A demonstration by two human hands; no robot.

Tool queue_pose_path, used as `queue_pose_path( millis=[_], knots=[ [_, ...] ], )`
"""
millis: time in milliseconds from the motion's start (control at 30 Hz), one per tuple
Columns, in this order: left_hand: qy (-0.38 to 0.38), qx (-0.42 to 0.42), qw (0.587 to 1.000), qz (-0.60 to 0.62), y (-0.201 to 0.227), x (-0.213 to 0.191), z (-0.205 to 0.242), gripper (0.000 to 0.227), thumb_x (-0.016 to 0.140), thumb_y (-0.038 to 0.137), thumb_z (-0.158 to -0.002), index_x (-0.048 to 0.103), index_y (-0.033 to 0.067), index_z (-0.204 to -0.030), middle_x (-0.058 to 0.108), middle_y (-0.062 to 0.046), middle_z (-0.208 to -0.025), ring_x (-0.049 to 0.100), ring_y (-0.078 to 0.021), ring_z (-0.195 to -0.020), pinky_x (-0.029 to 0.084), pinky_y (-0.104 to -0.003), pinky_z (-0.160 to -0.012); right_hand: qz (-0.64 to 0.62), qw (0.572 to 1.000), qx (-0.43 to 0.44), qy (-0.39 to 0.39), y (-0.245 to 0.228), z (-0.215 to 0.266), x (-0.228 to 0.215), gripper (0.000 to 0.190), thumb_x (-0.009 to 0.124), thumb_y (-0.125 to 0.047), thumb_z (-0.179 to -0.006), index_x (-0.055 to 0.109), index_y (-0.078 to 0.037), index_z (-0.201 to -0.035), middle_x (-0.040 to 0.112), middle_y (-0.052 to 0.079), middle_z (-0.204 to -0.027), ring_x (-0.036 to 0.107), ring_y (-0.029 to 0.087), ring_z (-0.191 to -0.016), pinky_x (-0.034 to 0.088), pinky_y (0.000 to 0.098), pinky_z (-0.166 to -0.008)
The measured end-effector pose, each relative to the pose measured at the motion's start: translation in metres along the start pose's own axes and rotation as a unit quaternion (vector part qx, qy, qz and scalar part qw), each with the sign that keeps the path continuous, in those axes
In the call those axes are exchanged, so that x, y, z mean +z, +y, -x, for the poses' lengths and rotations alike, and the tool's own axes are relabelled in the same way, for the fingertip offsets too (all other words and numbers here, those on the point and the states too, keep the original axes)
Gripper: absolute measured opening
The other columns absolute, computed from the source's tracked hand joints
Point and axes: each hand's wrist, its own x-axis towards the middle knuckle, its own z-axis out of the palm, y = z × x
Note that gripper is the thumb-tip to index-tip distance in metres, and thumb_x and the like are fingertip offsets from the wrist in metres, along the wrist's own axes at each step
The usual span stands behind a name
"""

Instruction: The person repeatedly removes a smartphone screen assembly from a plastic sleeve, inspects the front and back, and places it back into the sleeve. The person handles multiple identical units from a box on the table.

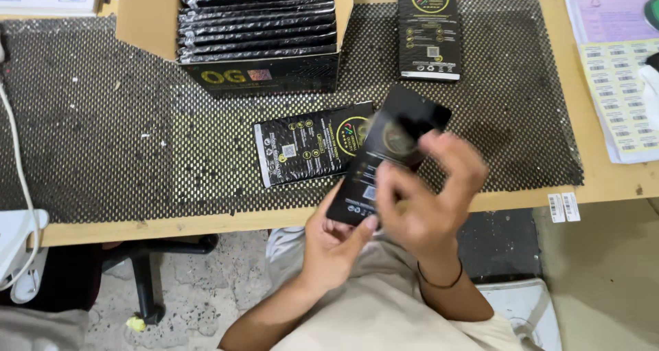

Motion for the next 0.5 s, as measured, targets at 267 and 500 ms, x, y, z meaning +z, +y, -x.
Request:
queue_pose_path(
  millis=[267, 500],
  knots=[
    [0.17, 0.084, 0.982, -0.003, -0.003, -0.013, -0.015, 0.043, 0.083, 0.003, -0.081, 0.06, 0.0034, -0.117, 0.058, -0.002, -0.086, 0.048, -0.0078, -0.077, 0.042, -0.025, -0.071, -0.522, 0.833, 0.16, 0.087, 0.039, 0.067, -0.031, 0.008, 0.07, -0.034, -0.078, 0.063, -0.034, -0.083, 0.046, -0.004, -0.103, 0.048, 0.018, -0.096, 0.047, 0.0391, -0.088],
    [0.073, 0.074, 0.992, -0.068, -0.008, -0.011, -0.008, 0.061, 0.079, 0.001, -0.082, 0.051, -0.0031, -0.136, 0.045, 0.009, -0.052, 0.037, 0.0037, -0.047, 0.037, -0.018, -0.042, -0.567, 0.762, 0.298, 0.097, 0.108, 0.086, -0.007, 0.017, 0.045, -0.013, -0.097, 0.061, -0.011, -0.105, 0.054, 0.008, -0.14, 0.061, 0.022, -0.11, 0.058, 0.037, -0.092]
  ],
)
